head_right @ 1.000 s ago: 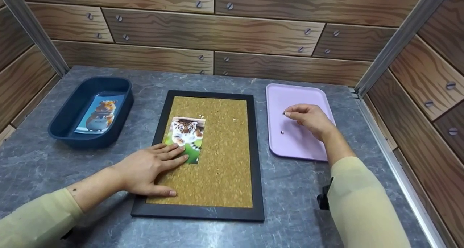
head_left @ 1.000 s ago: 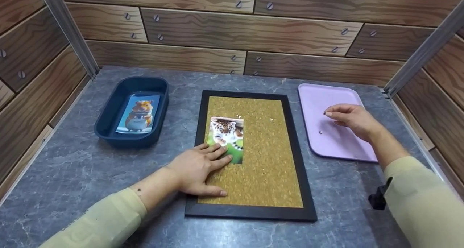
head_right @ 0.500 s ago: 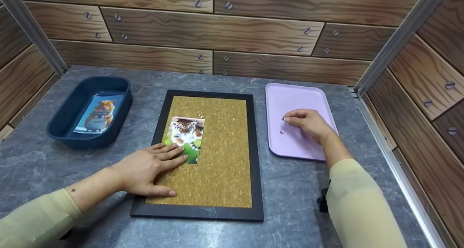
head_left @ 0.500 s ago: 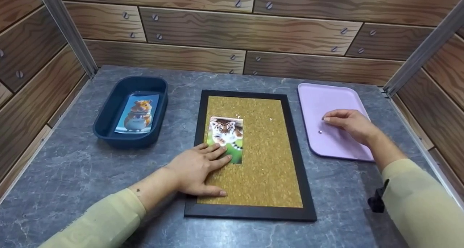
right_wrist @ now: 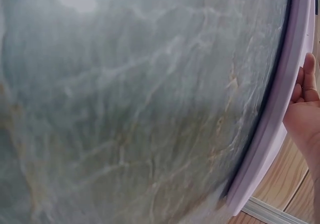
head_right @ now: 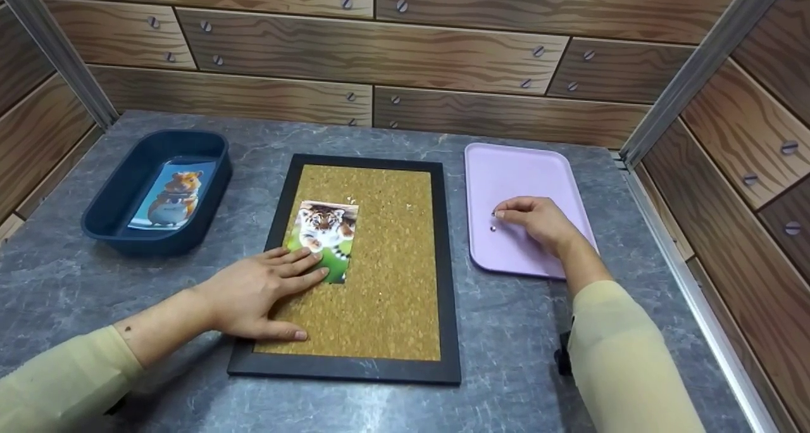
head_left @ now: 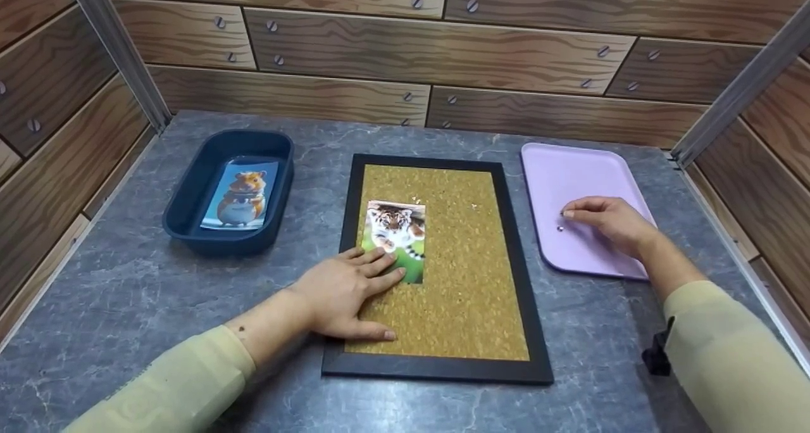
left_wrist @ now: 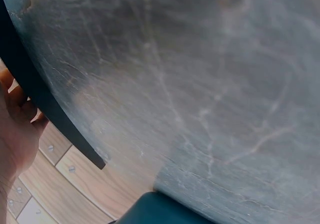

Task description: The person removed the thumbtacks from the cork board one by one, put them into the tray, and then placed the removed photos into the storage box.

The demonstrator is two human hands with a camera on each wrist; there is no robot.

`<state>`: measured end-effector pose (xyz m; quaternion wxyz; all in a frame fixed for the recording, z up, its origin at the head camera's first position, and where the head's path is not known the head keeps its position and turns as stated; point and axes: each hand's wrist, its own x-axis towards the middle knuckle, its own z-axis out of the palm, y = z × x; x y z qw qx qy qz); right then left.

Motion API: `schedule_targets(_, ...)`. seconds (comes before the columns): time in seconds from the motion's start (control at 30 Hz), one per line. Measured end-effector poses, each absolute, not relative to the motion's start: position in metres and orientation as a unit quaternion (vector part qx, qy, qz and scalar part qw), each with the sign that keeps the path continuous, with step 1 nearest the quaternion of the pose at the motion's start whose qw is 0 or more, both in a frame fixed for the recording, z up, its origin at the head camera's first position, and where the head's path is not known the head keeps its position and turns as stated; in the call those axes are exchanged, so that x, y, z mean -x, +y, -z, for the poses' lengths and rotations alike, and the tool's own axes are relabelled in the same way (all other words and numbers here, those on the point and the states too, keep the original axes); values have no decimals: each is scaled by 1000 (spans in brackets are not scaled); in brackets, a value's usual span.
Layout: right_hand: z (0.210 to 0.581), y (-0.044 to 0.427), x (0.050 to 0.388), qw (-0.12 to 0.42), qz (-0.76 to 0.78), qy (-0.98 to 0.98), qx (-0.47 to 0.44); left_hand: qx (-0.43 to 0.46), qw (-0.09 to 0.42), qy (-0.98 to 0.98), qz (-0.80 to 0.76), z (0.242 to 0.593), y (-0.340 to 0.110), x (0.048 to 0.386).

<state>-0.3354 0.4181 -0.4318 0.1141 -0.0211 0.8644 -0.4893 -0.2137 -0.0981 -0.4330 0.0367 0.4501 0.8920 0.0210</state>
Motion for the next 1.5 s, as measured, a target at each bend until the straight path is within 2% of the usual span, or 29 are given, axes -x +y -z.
schedule_targets(1.07, 426, 416, 337, 117, 535, 837, -2, -451, 24, 892, -23, 433, -100, 213)
schedule_targets(1.5, 407, 413, 341, 122, 582, 804, 3, -452, 24, 891, -28, 435, -98, 213)
